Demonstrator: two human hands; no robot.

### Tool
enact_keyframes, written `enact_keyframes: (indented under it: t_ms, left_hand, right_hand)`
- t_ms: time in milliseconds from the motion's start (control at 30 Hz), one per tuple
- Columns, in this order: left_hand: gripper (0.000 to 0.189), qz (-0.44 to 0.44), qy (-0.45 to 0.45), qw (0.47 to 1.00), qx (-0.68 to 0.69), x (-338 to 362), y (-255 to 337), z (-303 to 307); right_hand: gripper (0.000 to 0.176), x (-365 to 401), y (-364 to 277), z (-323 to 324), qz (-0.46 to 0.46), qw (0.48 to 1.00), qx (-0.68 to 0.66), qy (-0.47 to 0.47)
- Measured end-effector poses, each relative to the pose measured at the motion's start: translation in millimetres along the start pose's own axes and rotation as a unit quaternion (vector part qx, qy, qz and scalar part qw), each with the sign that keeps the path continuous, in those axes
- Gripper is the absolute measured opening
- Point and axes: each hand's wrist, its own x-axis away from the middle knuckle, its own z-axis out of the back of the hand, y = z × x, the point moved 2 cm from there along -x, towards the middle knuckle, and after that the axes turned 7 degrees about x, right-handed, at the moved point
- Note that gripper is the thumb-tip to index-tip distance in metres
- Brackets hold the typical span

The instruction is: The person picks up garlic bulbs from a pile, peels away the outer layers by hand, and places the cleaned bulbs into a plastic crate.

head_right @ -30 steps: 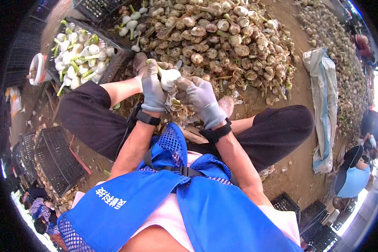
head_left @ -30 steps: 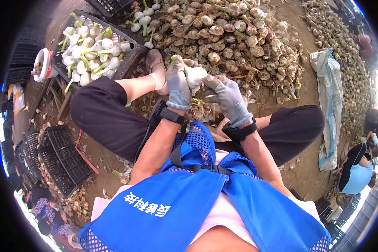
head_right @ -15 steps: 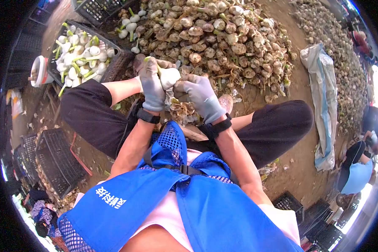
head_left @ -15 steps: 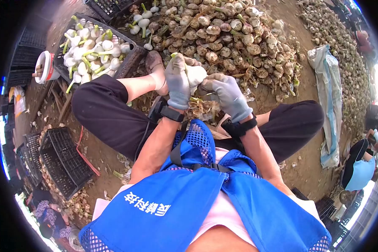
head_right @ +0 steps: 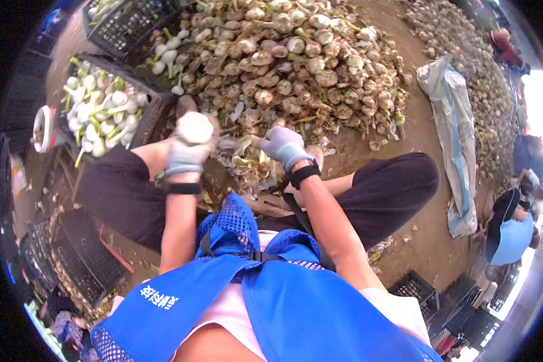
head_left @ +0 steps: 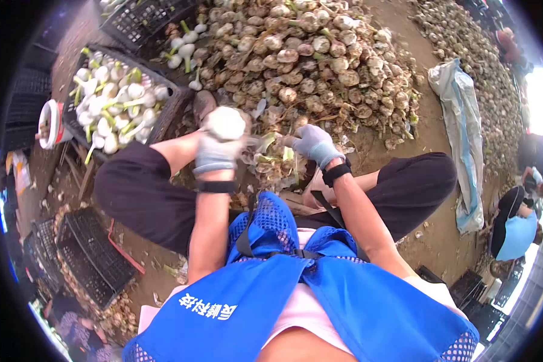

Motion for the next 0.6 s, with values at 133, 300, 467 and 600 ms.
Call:
enact_keyframes:
  t_ms: [133, 300, 467, 600]
  left_hand:
    - [0.063, -0.141, -0.245, 0.958, 0.053, 49.4, 72.6, -84.5]
    - [0.055, 0.024, -0.141, 0.985, -0.101, -0.9, 43.8, -39.5]
    - [0.03, 0.033, 0.011, 0.949, -0.314, -10.0, -32.1, 17.0]
    - [0.028, -0.06, -0.027, 0.829, -0.556, -8.7, -50.3, 12.1]
  right_hand:
    - [0.037, -21.2, 42.7, 26.5, -0.102, 0.981, -0.04, 0.163]
    - [0.03, -56.5, 76.3, 32.7, -0.197, 0.937, 0.189, 0.216]
    - [0.026, -66.6, 84.4, 31.4, -0.215, 0.959, 0.098, 0.159]
    - [0.025, -35.2, 66.1, 54.6, -0.032, 0.972, -0.119, 0.199]
